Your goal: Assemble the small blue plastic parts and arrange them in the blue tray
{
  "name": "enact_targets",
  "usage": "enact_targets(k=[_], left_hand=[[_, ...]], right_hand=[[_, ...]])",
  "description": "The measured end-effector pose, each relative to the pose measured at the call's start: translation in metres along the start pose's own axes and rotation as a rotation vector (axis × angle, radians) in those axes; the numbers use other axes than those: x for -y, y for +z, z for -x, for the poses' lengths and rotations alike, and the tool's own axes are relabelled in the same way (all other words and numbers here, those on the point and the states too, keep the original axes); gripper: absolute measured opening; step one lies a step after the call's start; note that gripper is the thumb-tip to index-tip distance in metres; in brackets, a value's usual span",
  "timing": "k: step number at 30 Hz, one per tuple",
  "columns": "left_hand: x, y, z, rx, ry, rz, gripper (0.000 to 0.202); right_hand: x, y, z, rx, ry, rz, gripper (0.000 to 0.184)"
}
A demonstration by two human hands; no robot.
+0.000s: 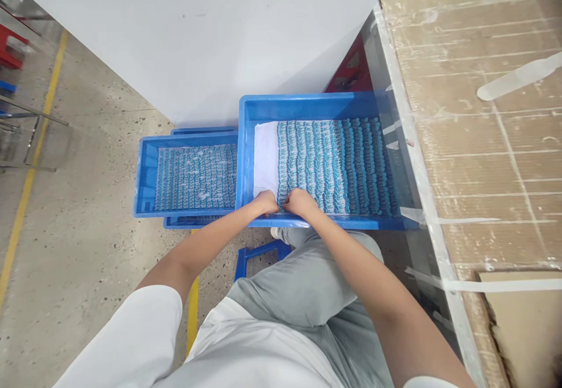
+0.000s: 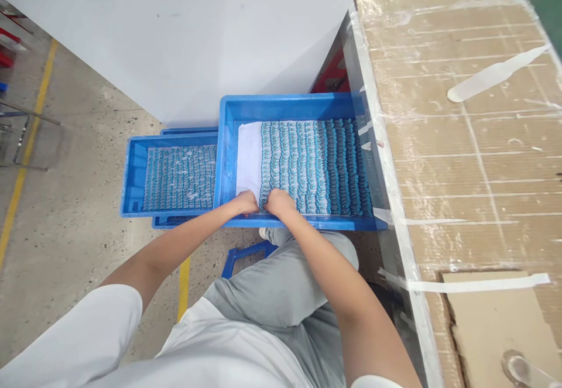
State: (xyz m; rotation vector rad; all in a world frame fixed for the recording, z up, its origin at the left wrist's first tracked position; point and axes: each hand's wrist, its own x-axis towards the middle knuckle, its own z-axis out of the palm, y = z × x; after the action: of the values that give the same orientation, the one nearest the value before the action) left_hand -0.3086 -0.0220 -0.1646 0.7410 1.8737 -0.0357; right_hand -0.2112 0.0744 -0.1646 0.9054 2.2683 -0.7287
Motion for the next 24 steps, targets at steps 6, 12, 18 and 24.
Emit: enact_targets(k=[6,12,18,24], left_hand=[[0.004,0.003,-0.004,-0.002,-0.008,0.011,0.012],[0.005,0.005,-0.008,0.003,-0.007,0.013,0.012],[0.006,0.006,-0.010,0.009,-0.001,0.029,0.012],[0.007,0.007,-0.010,-0.004,-0.002,0.033,0.012]], right_hand=[[0.003,0.002,-0.005,0.035,-0.028,-0.006,0.028],[0.008,0.000,-0.006,0.042,-0.010,0.002,0.038],[0.009,0.000,-0.006,0.060,-0.028,-0.008,0.036],[0.010,-0.001,-0.007,0.091,-0.039,-0.020,0.025]])
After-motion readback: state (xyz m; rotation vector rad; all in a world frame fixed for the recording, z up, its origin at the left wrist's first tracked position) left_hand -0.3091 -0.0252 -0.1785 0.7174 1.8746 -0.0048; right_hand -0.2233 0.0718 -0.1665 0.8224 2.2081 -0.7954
